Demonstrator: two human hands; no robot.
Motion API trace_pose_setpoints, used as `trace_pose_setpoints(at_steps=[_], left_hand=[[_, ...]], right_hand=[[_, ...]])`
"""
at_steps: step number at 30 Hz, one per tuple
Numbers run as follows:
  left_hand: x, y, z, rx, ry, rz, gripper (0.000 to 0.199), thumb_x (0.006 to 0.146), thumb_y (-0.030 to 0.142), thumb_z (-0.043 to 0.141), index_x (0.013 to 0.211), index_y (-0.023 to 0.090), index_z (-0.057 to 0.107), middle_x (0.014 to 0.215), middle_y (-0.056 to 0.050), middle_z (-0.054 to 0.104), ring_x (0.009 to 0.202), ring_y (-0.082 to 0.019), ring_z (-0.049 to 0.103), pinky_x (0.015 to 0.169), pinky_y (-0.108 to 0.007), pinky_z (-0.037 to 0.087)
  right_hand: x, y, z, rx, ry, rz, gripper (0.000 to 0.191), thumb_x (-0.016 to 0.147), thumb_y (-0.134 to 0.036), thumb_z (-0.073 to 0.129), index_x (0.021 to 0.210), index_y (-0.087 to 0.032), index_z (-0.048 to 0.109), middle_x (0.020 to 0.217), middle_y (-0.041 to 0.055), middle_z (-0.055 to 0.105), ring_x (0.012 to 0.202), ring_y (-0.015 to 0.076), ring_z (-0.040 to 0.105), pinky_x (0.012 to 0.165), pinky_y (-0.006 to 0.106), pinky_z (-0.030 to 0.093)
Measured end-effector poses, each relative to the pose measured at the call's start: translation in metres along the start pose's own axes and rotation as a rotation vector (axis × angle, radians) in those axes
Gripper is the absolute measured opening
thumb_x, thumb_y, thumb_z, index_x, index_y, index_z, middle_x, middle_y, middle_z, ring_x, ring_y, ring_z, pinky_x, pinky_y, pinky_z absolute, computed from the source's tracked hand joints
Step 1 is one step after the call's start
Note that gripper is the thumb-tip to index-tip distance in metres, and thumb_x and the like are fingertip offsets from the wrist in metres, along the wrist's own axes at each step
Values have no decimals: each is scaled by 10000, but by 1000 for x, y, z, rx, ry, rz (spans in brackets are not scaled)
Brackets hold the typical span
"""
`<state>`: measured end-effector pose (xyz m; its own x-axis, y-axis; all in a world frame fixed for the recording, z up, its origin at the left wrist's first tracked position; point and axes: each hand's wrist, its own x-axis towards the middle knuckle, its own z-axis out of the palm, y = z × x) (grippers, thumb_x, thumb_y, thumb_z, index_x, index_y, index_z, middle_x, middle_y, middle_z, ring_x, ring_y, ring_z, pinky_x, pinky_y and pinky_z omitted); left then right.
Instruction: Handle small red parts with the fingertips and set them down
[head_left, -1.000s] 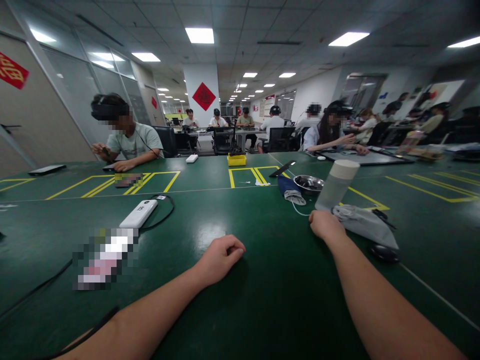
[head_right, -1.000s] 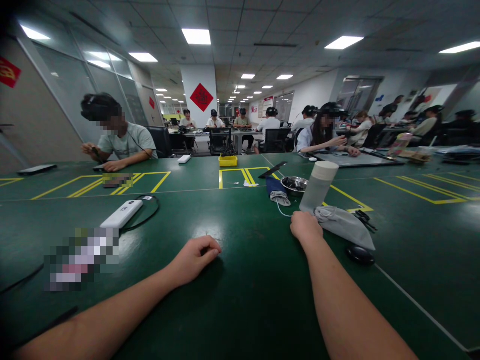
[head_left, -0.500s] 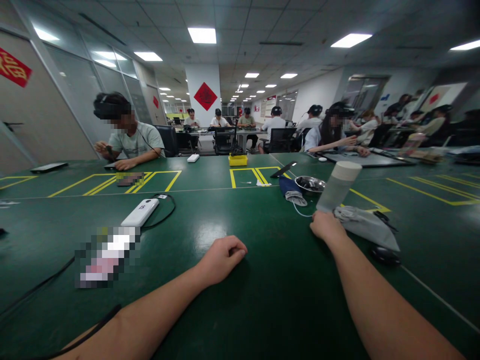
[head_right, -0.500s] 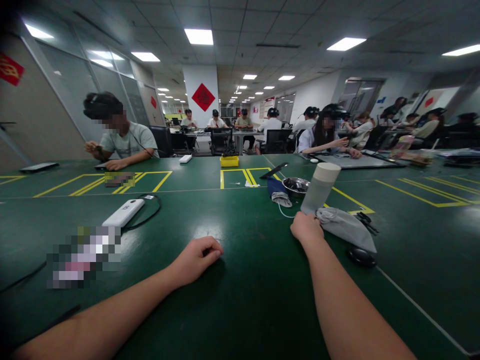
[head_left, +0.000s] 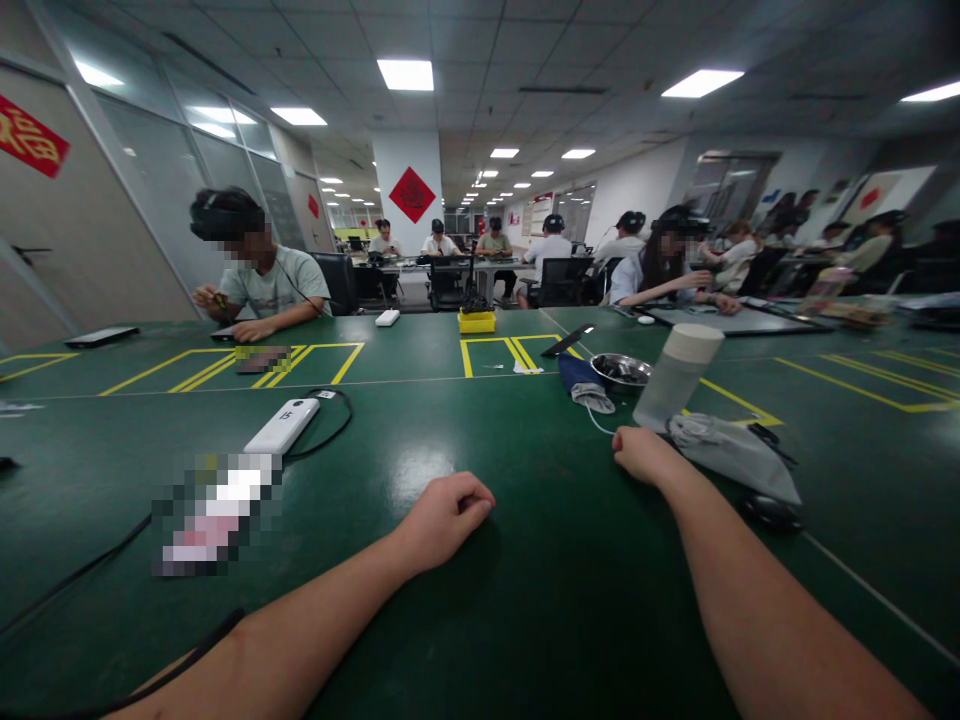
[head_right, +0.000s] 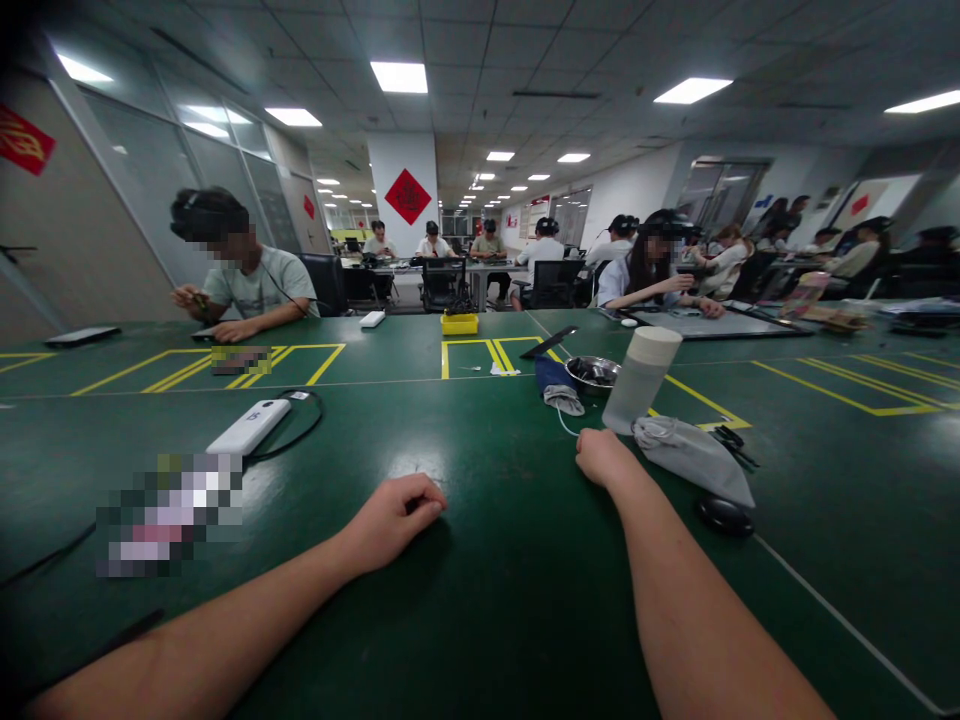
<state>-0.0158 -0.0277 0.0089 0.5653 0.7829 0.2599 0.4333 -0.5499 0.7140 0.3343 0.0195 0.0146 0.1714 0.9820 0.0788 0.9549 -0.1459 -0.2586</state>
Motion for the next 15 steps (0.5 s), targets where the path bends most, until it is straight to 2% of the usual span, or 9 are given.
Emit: trace_pose_setpoints(at_steps=[2,7,9,12,15], left_hand=[[1,-1,0,-9,3,-6,148,852,235,514,840,185,652,798,-27,647,735,-154,584,693,-260,432],[4,-7,3,-8,45,-44,136,833,203,515,852,185,648,789,-25,644,733,-158,583,705,-269,435],[5,-10,6,26,73,-74,142,798,171,534,891,186,641,798,-25,639,725,-160,576,689,-269,433],[5,-11,11,81,78,-107,258,726,114,562,968,185,617,834,-26,633,719,-159,564,658,-262,426],[4,-11,13,99,41,-91,359,693,69,545,1027,191,590,874,-25,629,740,-156,559,660,-256,424]], right_hand=[[-7,-20,3,12,-77,-93,65,717,-105,568,730,-147,616,760,113,596,688,215,561,626,333,396],[-40,-95,18,91,-187,-373,93,776,-185,566,847,-196,624,921,63,583,773,170,555,670,272,397],[-55,-119,24,159,-217,-554,92,780,-199,575,856,-187,624,927,64,568,799,170,551,703,270,398],[-70,-138,29,236,-249,-689,177,741,-196,620,917,-184,615,925,54,567,831,174,548,723,259,395],[-71,-139,32,293,-280,-710,265,705,-109,604,960,-179,608,910,43,579,801,152,551,699,230,393]])
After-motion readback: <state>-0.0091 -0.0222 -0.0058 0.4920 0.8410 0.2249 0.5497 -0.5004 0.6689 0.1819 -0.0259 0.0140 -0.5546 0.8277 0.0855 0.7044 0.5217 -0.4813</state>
